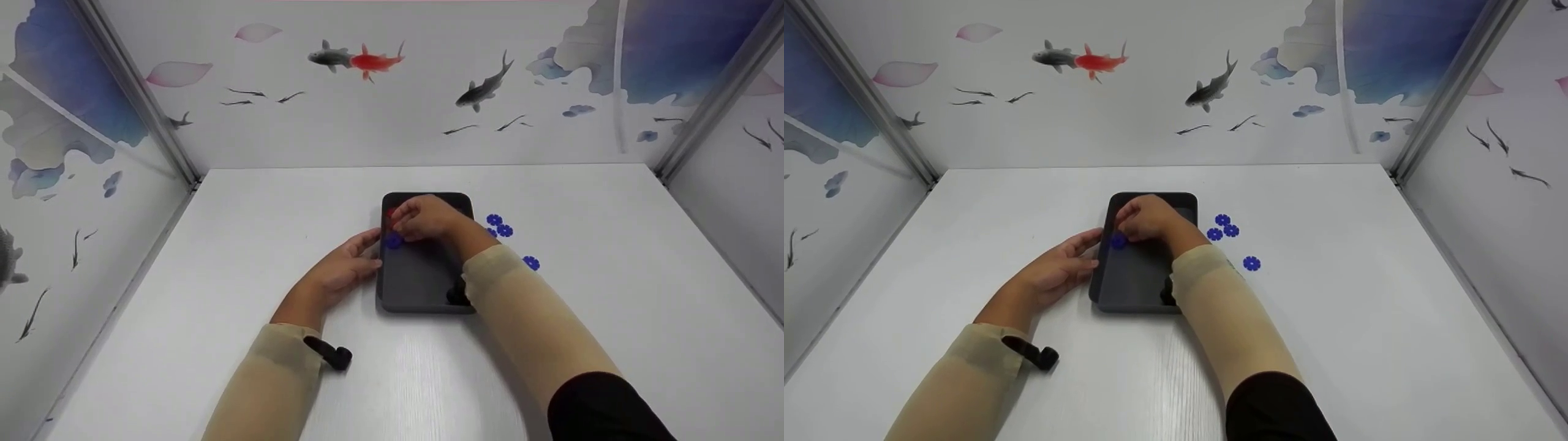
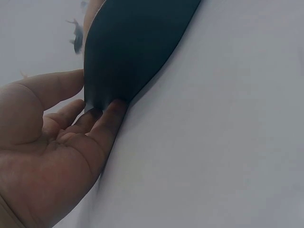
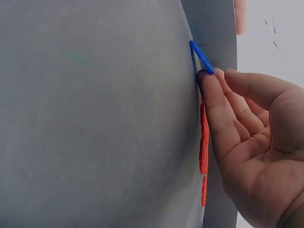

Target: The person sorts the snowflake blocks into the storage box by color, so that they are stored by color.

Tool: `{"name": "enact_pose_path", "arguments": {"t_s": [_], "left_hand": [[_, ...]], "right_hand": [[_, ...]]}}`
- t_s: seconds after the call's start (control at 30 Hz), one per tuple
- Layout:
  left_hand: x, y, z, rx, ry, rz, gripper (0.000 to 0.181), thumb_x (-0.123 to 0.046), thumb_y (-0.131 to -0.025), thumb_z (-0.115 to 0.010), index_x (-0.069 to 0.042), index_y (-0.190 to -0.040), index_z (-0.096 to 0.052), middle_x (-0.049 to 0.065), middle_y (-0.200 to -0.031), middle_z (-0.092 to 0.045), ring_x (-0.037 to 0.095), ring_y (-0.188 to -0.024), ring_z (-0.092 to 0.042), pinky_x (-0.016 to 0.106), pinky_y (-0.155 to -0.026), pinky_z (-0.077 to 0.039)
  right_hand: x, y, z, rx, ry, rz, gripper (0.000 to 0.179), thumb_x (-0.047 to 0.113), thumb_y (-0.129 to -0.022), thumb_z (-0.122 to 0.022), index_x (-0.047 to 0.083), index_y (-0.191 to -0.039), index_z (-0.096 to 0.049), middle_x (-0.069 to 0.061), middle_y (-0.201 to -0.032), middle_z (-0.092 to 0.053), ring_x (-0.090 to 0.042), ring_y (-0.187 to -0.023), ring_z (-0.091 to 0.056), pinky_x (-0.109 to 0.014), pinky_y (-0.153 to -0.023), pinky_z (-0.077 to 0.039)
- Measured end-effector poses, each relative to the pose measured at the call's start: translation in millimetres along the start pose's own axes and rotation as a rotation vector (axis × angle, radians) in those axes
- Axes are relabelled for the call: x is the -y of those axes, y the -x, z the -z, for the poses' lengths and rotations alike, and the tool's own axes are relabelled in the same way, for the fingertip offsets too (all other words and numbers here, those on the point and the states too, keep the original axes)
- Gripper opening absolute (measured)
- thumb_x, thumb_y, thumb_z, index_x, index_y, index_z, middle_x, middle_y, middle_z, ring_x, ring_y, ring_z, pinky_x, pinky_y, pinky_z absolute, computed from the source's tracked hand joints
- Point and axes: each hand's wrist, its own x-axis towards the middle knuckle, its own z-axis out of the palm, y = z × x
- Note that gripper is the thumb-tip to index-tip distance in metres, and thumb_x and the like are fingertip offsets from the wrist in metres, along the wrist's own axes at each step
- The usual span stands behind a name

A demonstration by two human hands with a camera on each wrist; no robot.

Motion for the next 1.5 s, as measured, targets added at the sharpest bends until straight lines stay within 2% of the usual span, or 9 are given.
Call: {"name": "enact_pose_path", "arguments": {"t_s": [0.17,0.33,0.53,0.67,0.8,0.93,1.07,1.3,1.5], "left_hand": [[0.5,-0.7,0.8,0.009,-0.001,-0.002,0.076,0.006,-0.101,-0.061,-0.017,-0.168,-0.033,-0.002,-0.179,-0.023,0.023,-0.162,-0.036,0.044,-0.13,-0.036],[1.5,-1.6,1.6,0.012,-0.003,-0.005,0.077,0.006,-0.101,-0.061,-0.018,-0.169,-0.033,-0.002,-0.18,-0.023,0.023,-0.162,-0.036,0.044,-0.13,-0.037],[1.7,-1.1,1.4,-0.004,-0.008,0.001,0.075,0.004,-0.101,-0.063,-0.019,-0.167,-0.037,-0.003,-0.178,-0.026,0.022,-0.161,-0.038,0.044,-0.129,-0.039],[1.4,-1.0,0.8,-0.003,-0.011,0.007,0.075,0.003,-0.101,-0.064,-0.02,-0.167,-0.038,-0.004,-0.177,-0.029,0.021,-0.16,-0.038,0.044,-0.128,-0.039],[0.7,-0.9,0.1,-0.004,-0.011,0.004,0.075,0.003,-0.101,-0.064,-0.02,-0.167,-0.037,-0.004,-0.177,-0.029,0.021,-0.161,-0.039,0.044,-0.128,-0.039],[0.7,-0.8,0.5,-0.007,-0.008,-0.007,0.075,0.004,-0.1,-0.063,-0.017,-0.167,-0.037,-0.003,-0.178,-0.028,0.022,-0.16,-0.04,0.044,-0.129,-0.038],[1.2,-0.4,1.3,-0.011,0.003,-0.005,0.077,0.006,-0.099,-0.064,-0.017,-0.167,-0.036,-0.002,-0.178,-0.028,0.024,-0.161,-0.038,0.044,-0.13,-0.037],[1.8,-0.6,1.6,-0.008,0.009,0.005,0.078,0.006,-0.099,-0.064,-0.018,-0.168,-0.036,-0.003,-0.179,-0.027,0.022,-0.164,-0.033,0.043,-0.132,-0.034],[0.7,-0.6,0.9,-0.016,0.012,0.014,0.079,0.006,-0.098,-0.065,-0.02,-0.167,-0.037,-0.003,-0.178,-0.028,0.022,-0.164,-0.033,0.044,-0.131,-0.035]], "right_hand": [[1.2,0.4,0.2,0.013,0.003,0.015,0.024,0.004,-0.099,-0.072,0.005,-0.123,-0.073,-0.015,-0.121,-0.077,-0.024,-0.103,-0.076,-0.039,-0.094,-0.065],[0.9,-1.3,0.7,0.016,0.01,0.037,0.024,0.007,-0.101,-0.071,0.003,-0.125,-0.072,-0.016,-0.124,-0.078,-0.026,-0.109,-0.076,-0.041,-0.099,-0.064],[2.7,-1.3,2.1,0.018,-0.046,0.093,0.028,0.008,-0.101,-0.071,0.004,-0.129,-0.07,-0.017,-0.124,-0.078,-0.028,-0.111,-0.076,-0.04,-0.097,-0.064],[12.2,6.4,7.5,0.016,-0.047,0.181,0.032,0.012,-0.101,-0.074,0.006,-0.131,-0.07,-0.015,-0.121,-0.077,-0.031,-0.113,-0.077,-0.041,-0.098,-0.064],[24.4,17.7,16.1,0.011,-0.04,0.255,0.037,0.014,-0.099,-0.076,0.002,-0.133,-0.069,-0.018,-0.119,-0.076,-0.039,-0.115,-0.076,-0.048,-0.102,-0.062],[31.6,33.0,28.6,-0.039,-0.073,0.276,0.035,0.017,-0.098,-0.078,0.006,-0.13,-0.071,-0.017,-0.115,-0.074,-0.034,-0.108,-0.078,-0.047,-0.098,-0.064],[27.1,51.2,47.3,-0.106,-0.048,0.264,0.03,0.024,-0.098,-0.079,0.013,-0.126,-0.072,-0.013,-0.114,-0.073,-0.024,-0.102,-0.077,-0.038,-0.093,-0.066],[0.6,77.3,92.8,-0.211,-0.023,0.193,0.029,0.026,-0.102,-0.074,0.014,-0.128,-0.072,-0.01,-0.118,-0.075,-0.029,-0.107,-0.075,-0.032,-0.092,-0.065],[-27.3,94.3,122.8,-0.254,-0.036,0.114,0.03,0.026,-0.102,-0.074,0.013,-0.129,-0.07,-0.003,-0.116,-0.075,-0.022,-0.107,-0.075,-0.028,-0.091,-0.064]]}}
